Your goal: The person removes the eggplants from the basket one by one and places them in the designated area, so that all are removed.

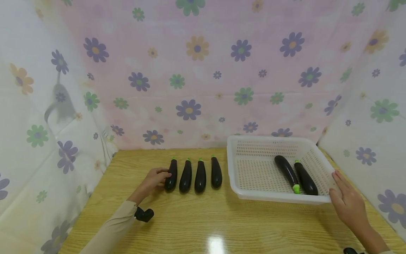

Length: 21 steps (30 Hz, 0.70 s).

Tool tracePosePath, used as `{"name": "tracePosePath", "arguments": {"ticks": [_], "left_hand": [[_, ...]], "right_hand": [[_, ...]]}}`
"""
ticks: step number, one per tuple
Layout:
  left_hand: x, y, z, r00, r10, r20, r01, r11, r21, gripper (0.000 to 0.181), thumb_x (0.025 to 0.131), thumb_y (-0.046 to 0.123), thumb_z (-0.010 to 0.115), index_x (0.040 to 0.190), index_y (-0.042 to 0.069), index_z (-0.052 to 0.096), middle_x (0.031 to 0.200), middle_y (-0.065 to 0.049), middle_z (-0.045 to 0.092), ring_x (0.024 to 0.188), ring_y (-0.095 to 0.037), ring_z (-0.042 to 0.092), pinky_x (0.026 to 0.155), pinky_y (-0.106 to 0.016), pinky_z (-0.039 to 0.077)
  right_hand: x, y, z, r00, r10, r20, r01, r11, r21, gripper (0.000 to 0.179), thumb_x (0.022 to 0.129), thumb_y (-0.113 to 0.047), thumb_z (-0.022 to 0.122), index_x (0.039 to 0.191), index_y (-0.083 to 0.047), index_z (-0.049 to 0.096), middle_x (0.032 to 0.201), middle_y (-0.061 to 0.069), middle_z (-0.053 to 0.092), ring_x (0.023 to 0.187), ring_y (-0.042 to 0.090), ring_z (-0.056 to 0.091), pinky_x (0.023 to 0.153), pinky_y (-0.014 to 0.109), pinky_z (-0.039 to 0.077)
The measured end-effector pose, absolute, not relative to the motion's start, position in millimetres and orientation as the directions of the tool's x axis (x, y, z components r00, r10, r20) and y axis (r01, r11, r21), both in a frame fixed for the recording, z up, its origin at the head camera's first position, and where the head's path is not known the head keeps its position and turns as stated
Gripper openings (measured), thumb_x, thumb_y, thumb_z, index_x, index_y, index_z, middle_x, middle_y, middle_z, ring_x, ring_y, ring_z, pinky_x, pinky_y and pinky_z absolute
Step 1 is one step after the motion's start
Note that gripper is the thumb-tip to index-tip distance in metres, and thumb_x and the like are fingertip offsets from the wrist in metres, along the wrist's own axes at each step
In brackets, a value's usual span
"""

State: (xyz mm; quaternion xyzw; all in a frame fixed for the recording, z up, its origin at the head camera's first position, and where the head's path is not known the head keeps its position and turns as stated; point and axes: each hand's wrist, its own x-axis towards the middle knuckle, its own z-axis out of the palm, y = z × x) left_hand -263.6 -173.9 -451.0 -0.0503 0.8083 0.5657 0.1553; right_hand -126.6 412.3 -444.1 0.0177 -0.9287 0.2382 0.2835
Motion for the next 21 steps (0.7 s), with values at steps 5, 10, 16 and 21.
{"name": "tracePosePath", "arguments": {"ticks": [5,10,16,21], "left_hand": [[-264,-178,-451,-0.942,0.104,-0.32,-0.268,0.342,0.901,0.039,0.087,0.021,0.054,0.122,0.005,0.05,0.108,-0.014,0.055,0.085,-0.024,0.054,0.066,-0.038,0.049],[-268,-180,-455,-0.945,0.086,-0.315,-0.269,0.342,0.901,0.037,0.087,0.021,0.054,0.12,0.006,0.052,0.106,-0.013,0.055,0.083,-0.023,0.054,0.064,-0.036,0.049],[-268,-178,-446,-0.954,0.066,-0.292,-0.252,0.348,0.903,0.039,0.086,0.021,0.054,0.121,0.005,0.051,0.111,-0.015,0.054,0.09,-0.027,0.054,0.066,-0.039,0.049],[-267,-172,-433,-0.971,0.058,-0.23,-0.191,0.386,0.902,0.04,0.086,0.025,0.054,0.121,0.007,0.051,0.115,-0.012,0.053,0.104,-0.029,0.05,0.075,-0.042,0.047]], "right_hand": [[-126,412,-442,-0.855,0.103,0.509,-0.161,0.88,-0.448,0.05,0.087,-0.009,0.04,0.136,-0.006,0.031,0.142,0.001,0.024,0.128,0.007,0.014,0.106,0.024,0.007],[-125,413,-441,-0.87,0.085,0.486,-0.17,0.873,-0.457,0.051,0.088,-0.008,0.04,0.137,-0.007,0.028,0.142,0.001,0.021,0.126,-0.001,0.01,0.106,0.023,0.004],[-124,412,-441,-0.875,0.071,0.479,-0.177,0.873,-0.454,0.051,0.088,-0.007,0.04,0.137,-0.005,0.027,0.143,-0.001,0.019,0.126,-0.003,0.007,0.106,0.023,0.002],[-124,412,-440,-0.878,0.081,0.471,-0.167,0.871,-0.462,0.051,0.089,-0.008,0.039,0.138,-0.007,0.026,0.143,-0.003,0.018,0.128,0.003,0.009,0.107,0.031,0.005]]}}
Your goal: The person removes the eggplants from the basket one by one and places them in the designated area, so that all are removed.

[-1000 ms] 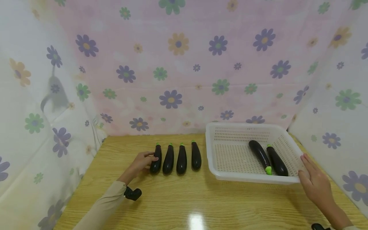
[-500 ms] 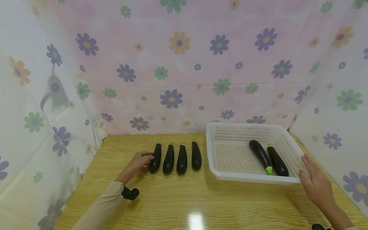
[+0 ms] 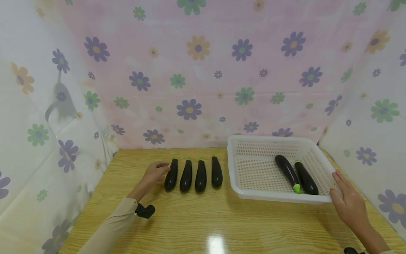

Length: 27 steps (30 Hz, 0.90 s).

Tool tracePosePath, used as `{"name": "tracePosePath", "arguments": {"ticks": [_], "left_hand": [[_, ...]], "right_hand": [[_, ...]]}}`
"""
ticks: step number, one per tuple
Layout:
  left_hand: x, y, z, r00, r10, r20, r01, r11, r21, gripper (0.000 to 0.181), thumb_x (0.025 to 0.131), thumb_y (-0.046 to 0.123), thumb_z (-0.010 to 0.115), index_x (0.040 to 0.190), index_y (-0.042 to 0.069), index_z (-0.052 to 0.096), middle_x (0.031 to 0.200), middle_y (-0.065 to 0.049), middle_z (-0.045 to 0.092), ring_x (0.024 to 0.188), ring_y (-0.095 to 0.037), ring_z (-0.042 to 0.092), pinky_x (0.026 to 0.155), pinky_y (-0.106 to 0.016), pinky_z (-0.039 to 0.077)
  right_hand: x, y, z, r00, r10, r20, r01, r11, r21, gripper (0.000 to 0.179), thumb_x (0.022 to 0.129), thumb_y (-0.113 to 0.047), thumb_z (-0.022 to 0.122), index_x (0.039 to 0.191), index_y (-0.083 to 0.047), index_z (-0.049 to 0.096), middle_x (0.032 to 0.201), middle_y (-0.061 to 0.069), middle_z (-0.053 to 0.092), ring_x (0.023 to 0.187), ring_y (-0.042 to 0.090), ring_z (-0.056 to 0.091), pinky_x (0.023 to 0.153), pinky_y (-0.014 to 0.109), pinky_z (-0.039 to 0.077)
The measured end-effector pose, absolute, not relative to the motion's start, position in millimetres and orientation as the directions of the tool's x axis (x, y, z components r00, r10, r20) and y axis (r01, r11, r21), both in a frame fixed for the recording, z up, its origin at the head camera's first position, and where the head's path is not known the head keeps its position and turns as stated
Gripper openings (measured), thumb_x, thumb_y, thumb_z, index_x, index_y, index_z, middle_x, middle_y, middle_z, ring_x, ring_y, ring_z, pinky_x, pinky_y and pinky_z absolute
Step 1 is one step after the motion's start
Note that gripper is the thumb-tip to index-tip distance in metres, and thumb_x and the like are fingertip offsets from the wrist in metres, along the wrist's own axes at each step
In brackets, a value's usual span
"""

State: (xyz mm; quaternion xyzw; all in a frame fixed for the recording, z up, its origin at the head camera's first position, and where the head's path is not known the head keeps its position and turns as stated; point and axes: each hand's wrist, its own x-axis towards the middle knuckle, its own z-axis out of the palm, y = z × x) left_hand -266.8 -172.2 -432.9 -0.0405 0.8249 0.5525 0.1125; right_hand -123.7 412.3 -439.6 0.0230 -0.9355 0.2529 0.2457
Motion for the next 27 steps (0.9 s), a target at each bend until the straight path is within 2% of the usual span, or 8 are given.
{"name": "tracePosePath", "arguments": {"ticks": [4,8,13,16,18,21,25,27], "left_hand": [[-266,-163,-419,-0.974,0.088,-0.207,-0.16,0.376,0.913,0.041,0.085,0.025,0.055,0.121,0.007,0.051,0.117,-0.011,0.052,0.107,-0.029,0.049,0.08,-0.044,0.045],[-266,-153,-409,-0.969,0.125,-0.214,-0.159,0.348,0.924,0.037,0.085,0.025,0.055,0.12,0.01,0.053,0.119,-0.009,0.05,0.105,-0.029,0.049,0.078,-0.043,0.046],[-267,-145,-400,-0.954,0.216,-0.209,-0.142,0.289,0.947,0.033,0.087,0.029,0.054,0.117,0.016,0.054,0.121,-0.009,0.048,0.106,-0.031,0.047,0.081,-0.043,0.045],[-265,-140,-396,-0.94,0.275,-0.2,-0.135,0.238,0.962,0.034,0.088,0.031,0.053,0.119,0.016,0.052,0.126,-0.008,0.045,0.109,-0.032,0.045,0.085,-0.046,0.042],[-264,-135,-392,-0.933,0.298,-0.201,-0.143,0.207,0.968,0.035,0.088,0.032,0.052,0.119,0.016,0.052,0.127,-0.008,0.043,0.111,-0.032,0.044,0.086,-0.048,0.041],[-264,-128,-387,-0.921,0.319,-0.223,-0.181,0.156,0.971,0.036,0.087,0.031,0.053,0.119,0.015,0.052,0.127,-0.007,0.043,0.114,-0.033,0.042,0.087,-0.049,0.039],[-265,-114,-379,-0.905,0.346,-0.248,-0.228,0.098,0.969,0.034,0.088,0.028,0.053,0.119,0.015,0.052,0.125,-0.008,0.046,0.113,-0.033,0.043,0.087,-0.048,0.04],[-265,-107,-374,-0.896,0.367,-0.248,-0.231,0.092,0.969,0.033,0.088,0.028,0.053,0.119,0.016,0.052,0.124,-0.008,0.046,0.112,-0.031,0.044,0.087,-0.047,0.04]], "right_hand": [[-124,412,-438,-0.876,0.095,0.472,-0.157,0.871,-0.465,0.051,0.089,-0.009,0.039,0.138,-0.008,0.027,0.143,-0.003,0.019,0.128,0.006,0.011,0.105,0.041,0.009],[-124,412,-439,-0.872,0.101,0.48,-0.153,0.874,-0.462,0.05,0.089,-0.009,0.039,0.137,-0.007,0.028,0.143,0.0,0.021,0.127,0.003,0.011,0.106,0.038,0.009],[-124,412,-441,-0.852,0.111,0.511,-0.154,0.88,-0.449,0.05,0.087,-0.009,0.04,0.136,-0.005,0.031,0.141,0.008,0.026,0.13,0.018,0.018,0.106,0.035,0.01],[-124,411,-442,-0.842,0.113,0.527,-0.155,0.886,-0.438,0.05,0.086,-0.009,0.041,0.136,-0.005,0.033,0.14,0.008,0.028,0.128,0.01,0.017,0.106,0.03,0.01],[-124,411,-442,-0.849,0.102,0.519,-0.162,0.884,-0.439,0.05,0.087,-0.009,0.041,0.136,-0.006,0.031,0.141,0.005,0.026,0.125,0.001,0.014,0.106,0.028,0.009],[-124,411,-442,-0.859,0.09,0.503,-0.17,0.879,-0.447,0.05,0.088,-0.009,0.04,0.137,-0.006,0.029,0.142,-0.001,0.022,0.124,-0.004,0.011,0.106,0.027,0.006],[-124,412,-441,-0.855,0.084,0.512,-0.181,0.876,-0.446,0.05,0.088,-0.009,0.041,0.136,-0.005,0.03,0.142,0.001,0.023,0.128,0.007,0.014,0.106,0.032,0.008],[-125,412,-441,-0.843,0.09,0.531,-0.181,0.882,-0.435,0.05,0.087,-0.009,0.042,0.135,-0.004,0.032,0.141,0.003,0.025,0.128,0.01,0.016,0.106,0.029,0.008]]}}
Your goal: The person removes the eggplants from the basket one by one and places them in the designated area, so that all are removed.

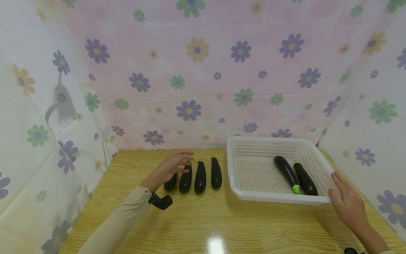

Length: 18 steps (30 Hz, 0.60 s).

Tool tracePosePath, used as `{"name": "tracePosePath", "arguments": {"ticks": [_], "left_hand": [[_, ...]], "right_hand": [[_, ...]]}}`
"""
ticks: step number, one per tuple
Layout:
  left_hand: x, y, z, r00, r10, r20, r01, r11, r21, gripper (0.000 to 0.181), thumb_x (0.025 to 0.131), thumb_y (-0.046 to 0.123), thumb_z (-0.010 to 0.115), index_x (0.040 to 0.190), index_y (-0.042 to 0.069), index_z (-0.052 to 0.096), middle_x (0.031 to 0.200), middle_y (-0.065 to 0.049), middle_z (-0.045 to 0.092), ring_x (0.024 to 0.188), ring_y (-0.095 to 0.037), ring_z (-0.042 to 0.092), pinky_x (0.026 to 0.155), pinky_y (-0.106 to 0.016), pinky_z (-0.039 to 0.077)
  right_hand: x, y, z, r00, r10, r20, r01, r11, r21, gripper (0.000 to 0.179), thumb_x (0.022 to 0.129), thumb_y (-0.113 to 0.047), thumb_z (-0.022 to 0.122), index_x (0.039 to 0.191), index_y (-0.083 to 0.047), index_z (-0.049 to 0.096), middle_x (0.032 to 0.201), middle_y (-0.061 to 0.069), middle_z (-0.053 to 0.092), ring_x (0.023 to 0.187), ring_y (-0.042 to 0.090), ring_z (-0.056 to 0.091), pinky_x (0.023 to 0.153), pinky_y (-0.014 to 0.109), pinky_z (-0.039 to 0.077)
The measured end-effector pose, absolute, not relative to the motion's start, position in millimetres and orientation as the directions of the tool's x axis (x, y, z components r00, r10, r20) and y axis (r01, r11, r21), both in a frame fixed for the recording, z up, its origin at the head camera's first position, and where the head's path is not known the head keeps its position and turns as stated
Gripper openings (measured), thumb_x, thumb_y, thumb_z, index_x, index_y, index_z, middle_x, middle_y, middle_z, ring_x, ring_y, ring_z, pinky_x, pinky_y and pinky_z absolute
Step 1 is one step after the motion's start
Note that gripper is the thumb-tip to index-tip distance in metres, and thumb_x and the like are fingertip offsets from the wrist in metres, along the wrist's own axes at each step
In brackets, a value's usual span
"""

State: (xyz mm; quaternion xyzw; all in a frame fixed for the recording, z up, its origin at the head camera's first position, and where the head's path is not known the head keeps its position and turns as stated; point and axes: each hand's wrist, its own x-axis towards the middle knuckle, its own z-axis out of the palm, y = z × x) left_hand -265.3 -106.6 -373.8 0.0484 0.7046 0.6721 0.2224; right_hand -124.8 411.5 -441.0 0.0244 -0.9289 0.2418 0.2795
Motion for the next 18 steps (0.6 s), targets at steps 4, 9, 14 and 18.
{"name": "tracePosePath", "arguments": {"ticks": [4,9,14,18], "left_hand": [[-266,-90,-365,-0.873,0.422,-0.244,-0.231,0.083,0.969,0.033,0.088,0.027,0.052,0.12,0.017,0.052,0.122,-0.007,0.048,0.108,-0.026,0.048,0.086,-0.043,0.043],[-265,-69,-354,-0.848,0.48,-0.225,-0.223,0.063,0.973,0.031,0.089,0.025,0.052,0.118,0.016,0.053,0.119,-0.004,0.05,0.106,-0.023,0.05,0.082,-0.041,0.045],[-263,-50,-344,-0.83,0.512,-0.219,-0.225,0.051,0.973,0.03,0.087,0.024,0.054,0.116,0.015,0.055,0.118,-0.004,0.051,0.102,-0.023,0.052,0.083,-0.043,0.045],[-261,-39,-337,-0.819,0.525,-0.232,-0.248,0.041,0.968,0.031,0.084,0.019,0.058,0.115,0.012,0.055,0.121,-0.005,0.048,0.102,-0.025,0.052,0.081,-0.044,0.045]], "right_hand": [[-124,412,-440,-0.833,0.095,0.546,-0.179,0.885,-0.429,0.049,0.086,-0.008,0.042,0.134,-0.004,0.034,0.14,0.005,0.028,0.129,0.014,0.019,0.106,0.025,0.008],[-124,413,-438,-0.859,0.082,0.506,-0.184,0.872,-0.454,0.05,0.087,-0.009,0.041,0.136,-0.005,0.031,0.142,0.002,0.024,0.13,0.017,0.016,0.107,0.029,0.006],[-124,413,-438,-0.867,0.087,0.491,-0.173,0.871,-0.461,0.05,0.088,-0.009,0.041,0.137,-0.006,0.03,0.142,0.002,0.024,0.13,0.02,0.016,0.107,0.031,0.006],[-126,413,-439,-0.863,0.093,0.497,-0.17,0.873,-0.458,0.05,0.087,-0.009,0.041,0.136,-0.005,0.031,0.141,0.004,0.025,0.13,0.023,0.018,0.106,0.038,0.01]]}}
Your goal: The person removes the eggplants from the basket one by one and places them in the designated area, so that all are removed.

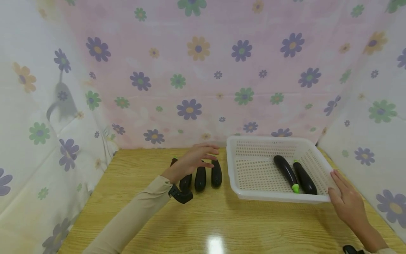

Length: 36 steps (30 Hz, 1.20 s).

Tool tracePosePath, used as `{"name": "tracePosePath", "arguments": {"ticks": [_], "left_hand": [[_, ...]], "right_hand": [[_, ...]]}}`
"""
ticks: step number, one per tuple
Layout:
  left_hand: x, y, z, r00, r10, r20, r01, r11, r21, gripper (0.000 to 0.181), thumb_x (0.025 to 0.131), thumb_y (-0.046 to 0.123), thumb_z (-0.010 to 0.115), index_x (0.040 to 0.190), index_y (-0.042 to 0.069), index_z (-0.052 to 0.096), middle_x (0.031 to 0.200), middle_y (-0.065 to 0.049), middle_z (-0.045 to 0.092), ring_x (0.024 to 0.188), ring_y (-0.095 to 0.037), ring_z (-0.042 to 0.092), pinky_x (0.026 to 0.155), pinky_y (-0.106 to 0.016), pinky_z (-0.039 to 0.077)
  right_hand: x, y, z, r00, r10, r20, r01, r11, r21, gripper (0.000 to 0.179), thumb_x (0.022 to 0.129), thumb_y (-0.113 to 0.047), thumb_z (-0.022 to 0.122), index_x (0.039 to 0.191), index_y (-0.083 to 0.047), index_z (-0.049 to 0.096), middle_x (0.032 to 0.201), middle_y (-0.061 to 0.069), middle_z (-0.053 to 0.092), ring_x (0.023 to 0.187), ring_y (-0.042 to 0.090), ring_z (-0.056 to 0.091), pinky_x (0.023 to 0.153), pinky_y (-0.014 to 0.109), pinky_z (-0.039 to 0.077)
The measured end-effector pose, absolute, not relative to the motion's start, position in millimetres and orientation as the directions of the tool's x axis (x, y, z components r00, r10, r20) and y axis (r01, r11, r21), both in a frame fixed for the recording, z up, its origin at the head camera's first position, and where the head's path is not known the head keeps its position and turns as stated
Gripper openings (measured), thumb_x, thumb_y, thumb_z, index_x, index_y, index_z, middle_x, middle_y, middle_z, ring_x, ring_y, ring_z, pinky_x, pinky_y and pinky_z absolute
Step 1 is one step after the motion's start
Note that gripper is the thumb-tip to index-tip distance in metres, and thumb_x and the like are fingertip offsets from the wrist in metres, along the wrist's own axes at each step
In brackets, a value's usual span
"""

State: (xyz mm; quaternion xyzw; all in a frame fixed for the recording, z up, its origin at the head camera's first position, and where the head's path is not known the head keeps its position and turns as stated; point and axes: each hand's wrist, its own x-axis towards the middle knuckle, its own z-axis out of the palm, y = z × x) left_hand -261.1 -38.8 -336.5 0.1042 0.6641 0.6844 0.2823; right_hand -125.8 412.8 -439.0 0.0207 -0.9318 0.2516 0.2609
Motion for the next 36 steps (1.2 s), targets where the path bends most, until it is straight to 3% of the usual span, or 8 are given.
{"name": "tracePosePath", "arguments": {"ticks": [4,10,18,23,31,36], "left_hand": [[-264,-29,-338,-0.813,0.531,-0.238,-0.261,0.032,0.965,0.032,0.084,0.018,0.059,0.115,0.011,0.056,0.124,-0.005,0.047,0.102,-0.026,0.05,0.08,-0.043,0.046],[-264,-20,-335,-0.802,0.561,-0.207,-0.239,0.018,0.971,0.032,0.084,0.02,0.059,0.116,0.014,0.056,0.122,-0.004,0.048,0.109,-0.032,0.046,0.077,-0.039,0.048],[-259,-7,-331,-0.766,0.622,-0.163,-0.233,-0.032,0.972,0.032,0.087,0.022,0.055,0.117,0.011,0.054,0.122,-0.009,0.047,0.113,-0.034,0.043,0.087,-0.047,0.041],[-260,6,-332,-0.762,0.63,-0.151,-0.232,-0.048,0.971,0.03,0.086,0.02,0.056,0.115,0.012,0.055,0.119,-0.007,0.049,0.11,-0.035,0.045,0.082,-0.044,0.044],[-261,24,-334,-0.751,0.638,-0.17,-0.239,-0.024,0.971,0.032,0.085,0.016,0.057,0.116,0.013,0.054,0.117,-0.005,0.05,0.105,-0.028,0.049,0.084,-0.043,0.044],[-264,33,-337,-0.745,0.653,-0.141,-0.221,-0.043,0.974,0.035,0.086,0.018,0.056,0.12,0.011,0.052,0.115,-0.004,0.051,0.104,-0.027,0.05,0.084,-0.045,0.043]], "right_hand": [[-127,414,-439,-0.86,0.098,0.501,-0.166,0.875,-0.454,0.05,0.087,-0.009,0.041,0.136,-0.005,0.032,0.141,0.005,0.026,0.129,0.027,0.02,0.105,0.043,0.012],[-125,415,-438,-0.869,0.086,0.487,-0.177,0.865,-0.469,0.051,0.087,-0.009,0.042,0.137,-0.006,0.03,0.142,0.007,0.025,0.13,0.022,0.016,0.106,0.041,0.009],[-127,413,-438,-0.859,0.097,0.503,-0.163,0.88,-0.447,0.05,0.087,-0.009,0.041,0.136,-0.005,0.031,0.141,0.004,0.025,0.129,0.019,0.018,0.106,0.036,0.01],[-126,413,-439,-0.872,0.095,0.481,-0.156,0.877,-0.455,0.05,0.088,-0.009,0.04,0.137,-0.006,0.029,0.142,0.007,0.024,0.13,0.022,0.017,0.102,0.049,0.014],[-124,415,-439,-0.859,0.09,0.504,-0.177,0.872,-0.456,0.05,0.087,-0.008,0.042,0.136,-0.006,0.032,0.14,0.007,0.027,0.125,-0.003,0.012,0.106,0.025,0.006],[-126,415,-440,-0.858,0.092,0.506,-0.175,0.873,-0.455,0.05,0.087,-0.008,0.042,0.136,-0.006,0.032,0.14,0.008,0.027,0.123,-0.007,0.011,0.106,0.025,0.006]]}}
